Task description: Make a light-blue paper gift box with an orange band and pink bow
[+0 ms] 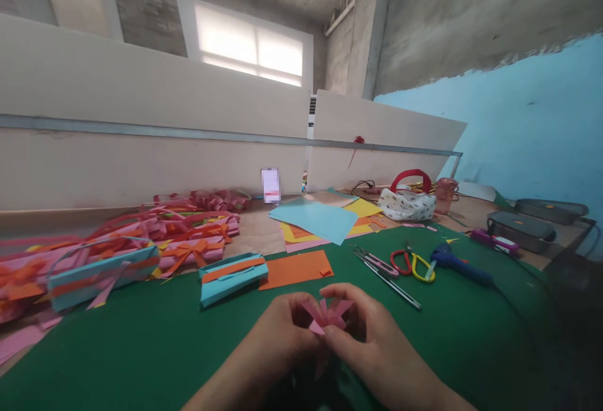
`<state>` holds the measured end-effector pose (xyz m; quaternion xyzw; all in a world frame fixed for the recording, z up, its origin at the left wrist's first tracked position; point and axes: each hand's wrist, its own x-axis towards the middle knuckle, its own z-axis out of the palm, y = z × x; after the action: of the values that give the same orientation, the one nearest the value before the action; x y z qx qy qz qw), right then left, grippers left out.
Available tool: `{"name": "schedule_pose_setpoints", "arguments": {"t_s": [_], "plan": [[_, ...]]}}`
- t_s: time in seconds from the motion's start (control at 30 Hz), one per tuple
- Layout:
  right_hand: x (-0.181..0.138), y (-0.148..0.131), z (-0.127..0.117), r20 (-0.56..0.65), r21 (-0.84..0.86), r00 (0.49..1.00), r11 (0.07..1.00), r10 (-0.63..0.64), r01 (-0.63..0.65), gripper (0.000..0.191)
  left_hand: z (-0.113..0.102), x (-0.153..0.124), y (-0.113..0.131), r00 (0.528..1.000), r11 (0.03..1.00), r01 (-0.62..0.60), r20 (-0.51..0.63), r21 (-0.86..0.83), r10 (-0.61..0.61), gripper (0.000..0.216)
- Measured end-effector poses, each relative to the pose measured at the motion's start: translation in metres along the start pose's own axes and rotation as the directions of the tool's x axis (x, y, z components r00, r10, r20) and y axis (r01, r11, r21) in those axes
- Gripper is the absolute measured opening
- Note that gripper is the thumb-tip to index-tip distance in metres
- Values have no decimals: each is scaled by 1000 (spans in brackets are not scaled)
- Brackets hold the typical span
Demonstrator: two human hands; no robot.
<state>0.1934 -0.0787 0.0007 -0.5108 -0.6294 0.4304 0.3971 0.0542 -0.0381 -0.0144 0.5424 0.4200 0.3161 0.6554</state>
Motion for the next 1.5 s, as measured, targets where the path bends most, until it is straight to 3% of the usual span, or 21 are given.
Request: {"name": "schedule_pose_setpoints", "arguments": {"t_s": [0.13,0.3,0.43,0.57,0.67,0.8,0.93,1.13,1.33,1.5], "plan": [[5,8,1,-2,4,1000,1000,-29,29,27,2,-3,4,1000,998,-14,-2,66,14,23],[8,12,-3,23,54,1000,998,-12,10,28,-8,-5,0,978,999,8,210,-36,0,23],[7,10,-10,-9,73,1000,997,-6,7,29,-19,-13,10,959,979,119,275,-168,-70,27],[7,13,-15,33,128,999,992,-9,4,31,-18,-16,18,966,964,189,212,-186,-148,26],[7,14,-16,50,103,998,994,-36,31,31,-13,-13,14,985,989,120,131,-88,-107,34],[7,12,-15,39,37,998,998,-53,51,30,-10,-8,9,989,999,38,140,36,-42,28],[6,10,-15,79,83,997,996,-25,18,31,-9,-7,11,996,994,9,85,109,-18,26],[5,11,-14,96,150,995,989,-33,19,30,-6,-7,12,1000,995,14,-4,103,-14,31],[5,14,-12,87,145,995,989,-40,26,31,-3,-7,12,1000,994,-12,-23,109,15,29],[7,15,-9,56,56,997,997,-49,46,30,-1,-7,13,999,992,-17,-25,121,20,26]]}}
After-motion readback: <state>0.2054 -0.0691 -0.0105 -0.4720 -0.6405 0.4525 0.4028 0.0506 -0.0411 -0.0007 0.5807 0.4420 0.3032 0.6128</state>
